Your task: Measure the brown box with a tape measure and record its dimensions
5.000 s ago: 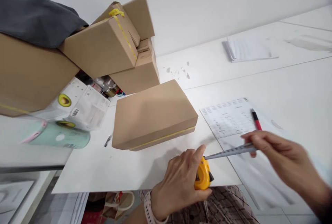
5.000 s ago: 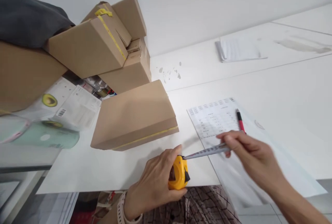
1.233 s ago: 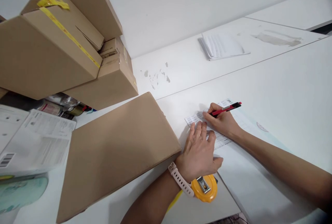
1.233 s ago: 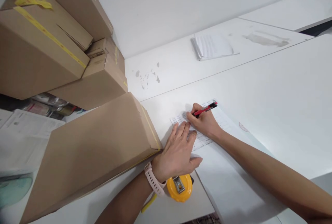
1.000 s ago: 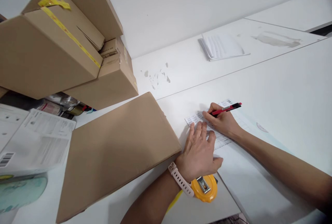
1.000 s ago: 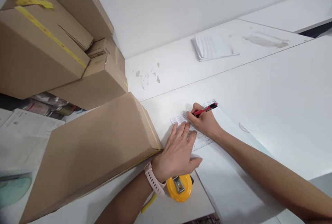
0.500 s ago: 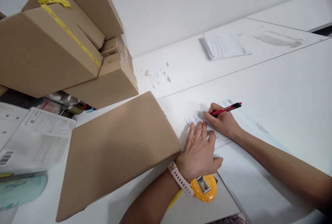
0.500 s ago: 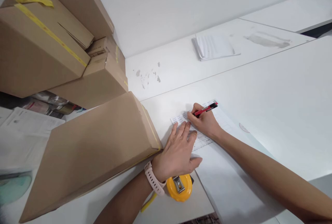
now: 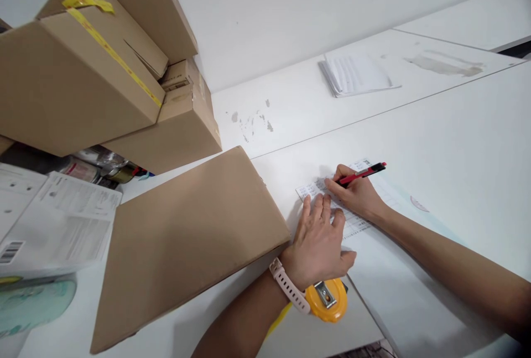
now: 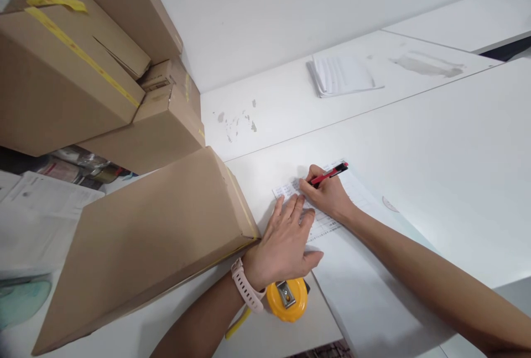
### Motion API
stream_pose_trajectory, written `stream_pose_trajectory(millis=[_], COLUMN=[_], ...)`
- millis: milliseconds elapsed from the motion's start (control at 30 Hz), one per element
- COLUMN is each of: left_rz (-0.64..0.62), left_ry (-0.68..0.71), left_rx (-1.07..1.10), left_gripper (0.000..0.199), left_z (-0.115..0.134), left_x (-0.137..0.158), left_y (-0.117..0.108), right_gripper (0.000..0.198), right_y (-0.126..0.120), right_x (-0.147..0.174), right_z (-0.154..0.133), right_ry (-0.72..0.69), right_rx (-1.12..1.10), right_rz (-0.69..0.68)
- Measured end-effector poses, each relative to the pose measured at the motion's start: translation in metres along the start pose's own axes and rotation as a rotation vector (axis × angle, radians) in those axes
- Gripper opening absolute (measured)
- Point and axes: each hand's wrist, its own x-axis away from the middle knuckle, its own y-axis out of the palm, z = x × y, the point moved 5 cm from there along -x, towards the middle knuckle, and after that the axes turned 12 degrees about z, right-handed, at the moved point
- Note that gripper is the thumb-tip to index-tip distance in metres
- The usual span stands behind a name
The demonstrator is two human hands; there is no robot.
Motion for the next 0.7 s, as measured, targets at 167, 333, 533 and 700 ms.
stream_pose_trajectory(millis=[167,333,533,700], left_rz=[-0.004,-0.010,0.018,0.012], left_ry=[-0.008,-0.013,-0.002,-0.002], left_rx=[0.028,0.032,0.021,0.030], left_gripper=[0.065,0.064,0.064,0.064], left_z=[-0.0003,0.0005,0.0003,-0.0004], left_x=[-0.0002,0.0004,0.0001,-0.0001], left_y=[-0.0003,-0.0009,-0.0007,0.0004], right_gripper=[0.028,0.030,0.027,0.028], right_y=[-0.0011,-0.0013,-0.0009,-0.0014], right_x=[-0.0009,-0.0016,-0.0008,-0.0009], right_z=[0.0022,0.0042,0.0012,0.0026], right_ry=[-0.016,-0.015,-0.018,-0.010], right_rx=[0.010,0.002,0.010,-0.016], right_rz=[0.002,0.026,0.010,0.011])
